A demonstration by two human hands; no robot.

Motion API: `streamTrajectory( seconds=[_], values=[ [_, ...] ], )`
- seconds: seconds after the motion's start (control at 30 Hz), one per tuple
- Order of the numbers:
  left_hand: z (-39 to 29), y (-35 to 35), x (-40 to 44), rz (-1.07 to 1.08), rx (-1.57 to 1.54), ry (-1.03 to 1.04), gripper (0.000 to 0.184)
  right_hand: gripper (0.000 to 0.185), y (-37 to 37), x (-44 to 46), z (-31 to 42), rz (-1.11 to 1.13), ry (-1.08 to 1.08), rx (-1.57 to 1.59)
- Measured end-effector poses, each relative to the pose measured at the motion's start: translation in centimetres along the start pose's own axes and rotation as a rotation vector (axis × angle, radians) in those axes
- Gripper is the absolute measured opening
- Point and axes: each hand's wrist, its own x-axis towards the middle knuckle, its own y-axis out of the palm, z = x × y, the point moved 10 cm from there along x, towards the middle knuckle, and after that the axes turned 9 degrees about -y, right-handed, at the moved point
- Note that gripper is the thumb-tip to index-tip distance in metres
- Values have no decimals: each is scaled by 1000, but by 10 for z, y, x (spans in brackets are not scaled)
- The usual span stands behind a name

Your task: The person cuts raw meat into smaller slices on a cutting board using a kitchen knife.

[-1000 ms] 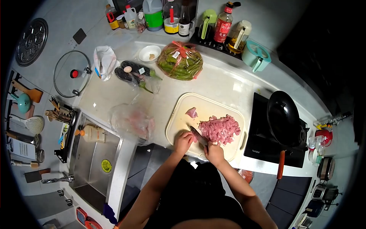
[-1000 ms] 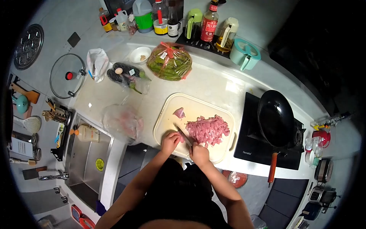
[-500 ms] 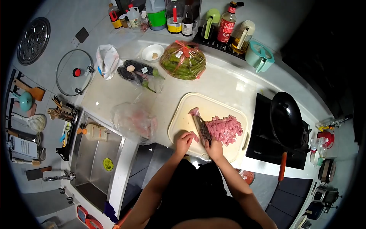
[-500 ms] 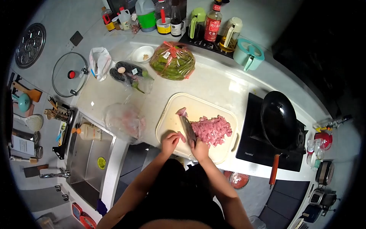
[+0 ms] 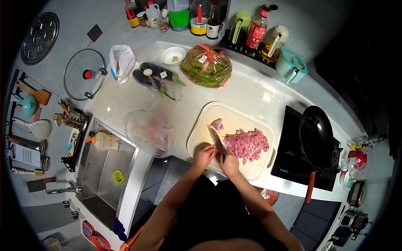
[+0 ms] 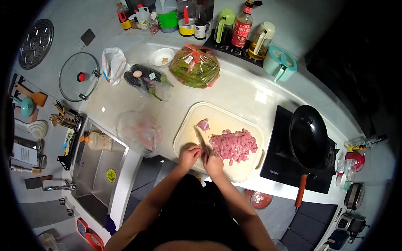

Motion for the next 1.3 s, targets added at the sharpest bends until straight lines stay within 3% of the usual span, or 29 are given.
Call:
streamTrajectory(
  seconds=[0.1, 0.23, 0.5, 0.7, 0.8, 0.9, 1.03, 1.07, 1.1, 1.17, 1.3],
  values=[
    [-2, -3, -6, -38, -31, -16, 8, 24, -3, 1, -31, -61, 184, 144],
    [5, -12, -11, -90, -51, -46, 11, 26, -26, -12, -20, -79, 63, 105],
    [-4, -4, -5, -49, 12, -14, 9, 25, -31, -28, 0, 94, -101, -115],
    [5, 2, -5, -18, 57, -18, 8, 28, -22, -25, -4, 193, -53, -110],
    [10, 4, 0, 21, 73, -22, 7, 28, -29, -12, 17, 18, -176, -27],
    [9, 8, 2, 25, 59, -13, 6, 28, 4, 8, 1, 121, -10, -82],
    [7, 2, 1, 9, -63, -67, 8, 34, 17, 7, -60, -219, 140, 290],
    [6, -5, 1, -5, -106, -97, 11, 31, 14, 2, -68, -286, 96, 247],
    [9, -11, 2, -24, -145, -133, 11, 27, -10, -3, -56, -249, 112, 120],
    [19, -22, -2, -49, -229, -213, 11, 30, -4, -12, -70, -132, 189, 273],
    [43, -13, -1, 113, -216, -434, 11, 30, -17, -15, -24, 73, 15, 130]
  ],
)
